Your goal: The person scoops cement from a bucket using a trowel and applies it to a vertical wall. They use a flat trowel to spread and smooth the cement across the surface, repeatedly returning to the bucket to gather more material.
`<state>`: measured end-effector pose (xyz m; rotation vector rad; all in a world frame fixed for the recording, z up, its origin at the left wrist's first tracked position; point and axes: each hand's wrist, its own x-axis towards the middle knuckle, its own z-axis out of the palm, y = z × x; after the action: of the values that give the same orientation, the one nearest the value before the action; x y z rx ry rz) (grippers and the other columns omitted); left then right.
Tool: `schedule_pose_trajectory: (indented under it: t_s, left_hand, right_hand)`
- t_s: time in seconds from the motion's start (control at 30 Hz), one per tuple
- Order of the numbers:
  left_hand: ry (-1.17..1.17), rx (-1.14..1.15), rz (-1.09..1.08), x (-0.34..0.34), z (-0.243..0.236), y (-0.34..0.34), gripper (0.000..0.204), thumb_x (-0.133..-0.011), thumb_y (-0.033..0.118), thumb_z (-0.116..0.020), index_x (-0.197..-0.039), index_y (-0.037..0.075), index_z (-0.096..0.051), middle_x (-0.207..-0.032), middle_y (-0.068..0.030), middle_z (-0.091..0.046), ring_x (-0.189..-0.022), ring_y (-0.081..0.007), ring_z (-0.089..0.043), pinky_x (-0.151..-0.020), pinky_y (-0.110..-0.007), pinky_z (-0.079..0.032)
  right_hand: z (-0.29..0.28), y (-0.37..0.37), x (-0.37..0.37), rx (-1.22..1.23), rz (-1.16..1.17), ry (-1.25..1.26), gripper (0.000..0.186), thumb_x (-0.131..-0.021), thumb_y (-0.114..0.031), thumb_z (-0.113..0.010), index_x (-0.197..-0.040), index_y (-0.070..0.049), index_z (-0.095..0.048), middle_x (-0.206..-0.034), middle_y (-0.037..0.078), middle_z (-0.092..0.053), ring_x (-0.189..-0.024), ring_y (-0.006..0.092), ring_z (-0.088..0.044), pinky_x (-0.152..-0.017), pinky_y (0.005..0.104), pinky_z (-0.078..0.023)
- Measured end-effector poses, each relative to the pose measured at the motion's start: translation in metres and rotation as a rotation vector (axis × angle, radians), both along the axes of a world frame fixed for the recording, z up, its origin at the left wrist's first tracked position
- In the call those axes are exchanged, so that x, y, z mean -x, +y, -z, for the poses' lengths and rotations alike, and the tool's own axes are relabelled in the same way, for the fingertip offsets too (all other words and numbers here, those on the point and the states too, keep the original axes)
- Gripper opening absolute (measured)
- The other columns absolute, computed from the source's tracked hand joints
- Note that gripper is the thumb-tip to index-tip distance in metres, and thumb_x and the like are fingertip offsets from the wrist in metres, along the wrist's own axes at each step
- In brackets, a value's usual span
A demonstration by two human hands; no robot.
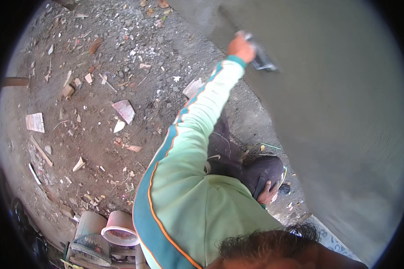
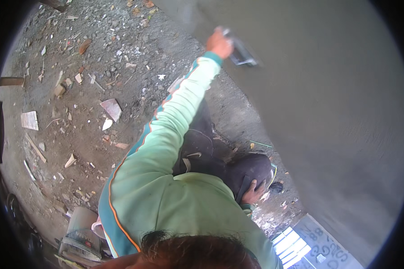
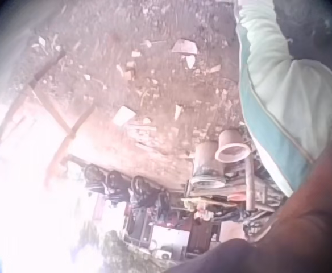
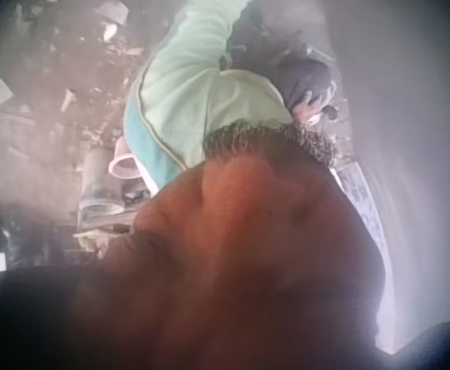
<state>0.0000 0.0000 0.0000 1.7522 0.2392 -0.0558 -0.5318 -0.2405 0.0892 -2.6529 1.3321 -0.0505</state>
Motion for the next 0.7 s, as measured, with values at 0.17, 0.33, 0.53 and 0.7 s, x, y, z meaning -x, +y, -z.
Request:
schedule_pose_trajectory:
  t_s: [0.17, 0.33, 0.53, 0.7]
  left_hand:
    - [-0.654, -0.183, -0.033, 0.046, -0.289, -0.015, 0.032, -0.077, 0.017, -0.064, -0.100, -0.004, -0.061, -0.076, -0.0214, -0.070, -0.070, -0.0363, -0.071, -0.067, -0.045, -0.056]
    - [-0.531, 0.275, 0.062, 0.094, -0.234, -0.025, 0.035, -0.076, 0.008, -0.060, -0.110, 0.000, -0.062, -0.095, -0.0245, -0.070, -0.081, -0.0477, -0.066, -0.074, -0.051, -0.056]
    - [0.002, 0.188, -0.148, 0.103, 0.109, -0.009, 0.045, -0.083, -0.001, -0.060, -0.128, 0.003, -0.055, -0.107, -0.0273, -0.069, -0.102, -0.0449, -0.066, -0.092, -0.048, -0.052]
    - [0.344, -0.174, 0.018, 0.050, 0.180, -0.032, 0.038, -0.090, 0.012, -0.061, -0.128, 0.007, -0.054, -0.106, -0.0269, -0.069, -0.095, -0.0446, -0.069, -0.081, -0.050, -0.057]
  right_hand:
    - [0.003, -0.002, -0.025, -0.013, -0.171, -0.087, 0.067, -0.097, -0.042, -0.060, -0.146, 0.001, -0.047, -0.143, 0.028, -0.050, -0.132, 0.0418, -0.044, -0.114, 0.0470, -0.031]
    - [0.007, -0.005, -0.023, 0.019, -0.204, -0.160, 0.065, -0.097, -0.040, -0.061, -0.144, 0.003, -0.049, -0.140, 0.027, -0.054, -0.130, 0.0396, -0.048, -0.113, 0.0436, -0.032]
    - [0.014, -0.014, -0.008, -0.065, -0.091, -0.110, 0.068, -0.097, -0.040, -0.061, -0.148, 0.002, -0.044, -0.144, 0.028, -0.046, -0.135, 0.0418, -0.041, -0.115, 0.0481, -0.029]
    - [0.013, -0.017, -0.004, -0.069, -0.029, -0.051, 0.070, -0.097, -0.042, -0.061, -0.149, 0.000, -0.042, -0.146, 0.029, -0.044, -0.136, 0.0427, -0.039, -0.116, 0.0486, -0.027]
